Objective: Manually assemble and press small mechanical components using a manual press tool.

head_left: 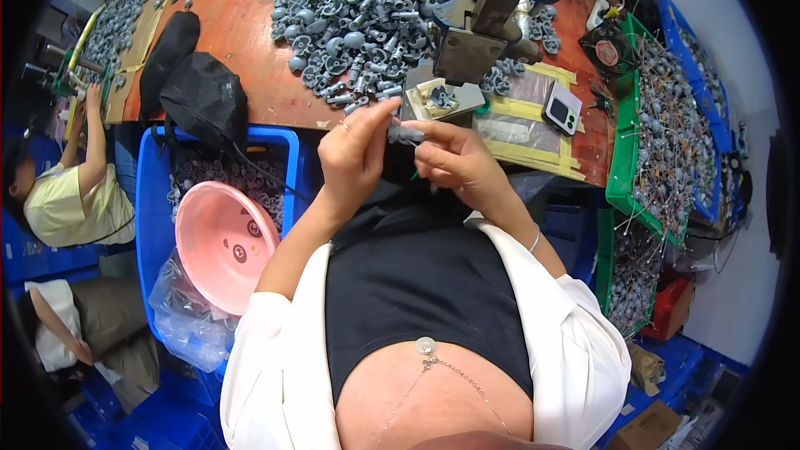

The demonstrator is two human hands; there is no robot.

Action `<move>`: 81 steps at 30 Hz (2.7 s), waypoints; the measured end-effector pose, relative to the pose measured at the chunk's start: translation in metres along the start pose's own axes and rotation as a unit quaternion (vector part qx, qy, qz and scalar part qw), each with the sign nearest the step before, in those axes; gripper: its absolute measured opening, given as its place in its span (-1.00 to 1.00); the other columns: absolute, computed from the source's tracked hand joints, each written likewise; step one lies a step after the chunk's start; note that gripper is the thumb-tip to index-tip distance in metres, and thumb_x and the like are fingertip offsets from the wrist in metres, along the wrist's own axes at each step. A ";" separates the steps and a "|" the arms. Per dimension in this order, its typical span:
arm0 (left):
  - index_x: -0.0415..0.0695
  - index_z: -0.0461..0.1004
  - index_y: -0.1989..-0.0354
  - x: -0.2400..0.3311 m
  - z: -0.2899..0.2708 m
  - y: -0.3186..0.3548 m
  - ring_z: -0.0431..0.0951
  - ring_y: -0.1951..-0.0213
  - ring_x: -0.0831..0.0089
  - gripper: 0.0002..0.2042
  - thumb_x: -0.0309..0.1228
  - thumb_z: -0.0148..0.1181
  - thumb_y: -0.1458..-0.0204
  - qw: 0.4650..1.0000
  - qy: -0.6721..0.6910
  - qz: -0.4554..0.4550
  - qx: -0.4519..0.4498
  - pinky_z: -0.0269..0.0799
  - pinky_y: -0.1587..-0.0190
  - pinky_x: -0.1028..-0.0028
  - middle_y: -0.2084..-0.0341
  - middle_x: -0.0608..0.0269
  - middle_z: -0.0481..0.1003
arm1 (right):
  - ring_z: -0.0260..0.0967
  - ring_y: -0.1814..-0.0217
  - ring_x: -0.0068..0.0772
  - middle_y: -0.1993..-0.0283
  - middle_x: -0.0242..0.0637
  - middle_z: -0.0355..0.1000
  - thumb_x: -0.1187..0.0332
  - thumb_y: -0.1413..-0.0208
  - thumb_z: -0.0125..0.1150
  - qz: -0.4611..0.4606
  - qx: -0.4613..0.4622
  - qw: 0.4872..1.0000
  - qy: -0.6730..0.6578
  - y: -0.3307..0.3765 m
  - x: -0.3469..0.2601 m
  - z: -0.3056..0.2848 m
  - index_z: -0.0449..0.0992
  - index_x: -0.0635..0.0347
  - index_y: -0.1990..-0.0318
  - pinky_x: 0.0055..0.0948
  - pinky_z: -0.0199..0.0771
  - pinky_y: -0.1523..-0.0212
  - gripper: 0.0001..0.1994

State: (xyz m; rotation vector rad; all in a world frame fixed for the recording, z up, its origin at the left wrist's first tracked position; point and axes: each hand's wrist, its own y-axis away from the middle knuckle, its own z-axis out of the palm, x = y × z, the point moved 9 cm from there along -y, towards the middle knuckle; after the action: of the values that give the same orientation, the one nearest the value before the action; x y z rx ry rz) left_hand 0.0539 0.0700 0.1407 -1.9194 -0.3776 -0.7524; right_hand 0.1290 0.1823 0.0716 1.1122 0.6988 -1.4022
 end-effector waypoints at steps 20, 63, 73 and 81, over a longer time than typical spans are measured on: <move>-0.21 0.49 0.07 0.004 -0.003 -0.004 0.42 0.57 0.38 -0.68 -0.74 0.09 0.03 0.994 -0.034 0.101 -0.009 0.33 0.51 0.49 0.57 0.16 0.43 | 0.34 0.40 -0.69 0.37 -0.44 0.44 0.37 -0.16 0.15 -0.092 0.059 0.991 -0.081 -0.016 0.009 0.004 0.48 0.21 0.17 -0.68 0.30 0.37 -0.85; -0.21 0.41 0.00 -0.109 -0.022 0.017 0.39 0.52 0.71 -0.77 -0.50 0.01 -0.19 0.936 0.227 -0.265 0.038 0.33 0.44 0.68 0.56 0.40 0.42 | 0.15 0.48 -0.81 0.42 -0.52 0.42 0.50 -0.02 0.30 -0.239 0.255 0.935 0.052 -0.003 -0.009 -0.058 0.51 0.30 0.23 -0.74 0.07 0.48 -0.84; -0.22 0.41 -0.01 -0.113 -0.018 0.023 0.41 0.51 0.71 -0.77 -0.52 0.01 -0.18 0.933 0.227 -0.279 0.022 0.34 0.43 0.68 0.56 0.39 0.44 | -0.17 0.60 -0.83 0.64 -0.71 0.00 0.50 0.02 0.33 -0.240 0.276 0.907 0.207 0.002 -0.021 -0.044 0.56 0.32 0.22 -0.68 -0.23 0.57 -0.81; -0.21 0.42 -0.02 -0.110 -0.020 0.023 0.39 0.53 0.73 -0.75 -0.48 0.04 -0.18 0.934 0.219 -0.280 0.040 0.30 0.45 0.70 0.56 0.41 0.45 | -0.20 0.60 -0.82 0.65 -0.69 -0.03 0.44 0.03 0.35 -0.242 0.265 0.908 0.217 0.003 -0.020 -0.044 0.57 0.28 0.24 -0.65 -0.24 0.58 -0.81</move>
State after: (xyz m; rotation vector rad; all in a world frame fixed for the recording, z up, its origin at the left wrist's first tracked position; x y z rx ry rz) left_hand -0.0230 0.0489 0.0593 -1.5100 -0.6717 -1.4816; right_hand 0.1398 0.2298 0.0739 1.8037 0.9889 -1.8539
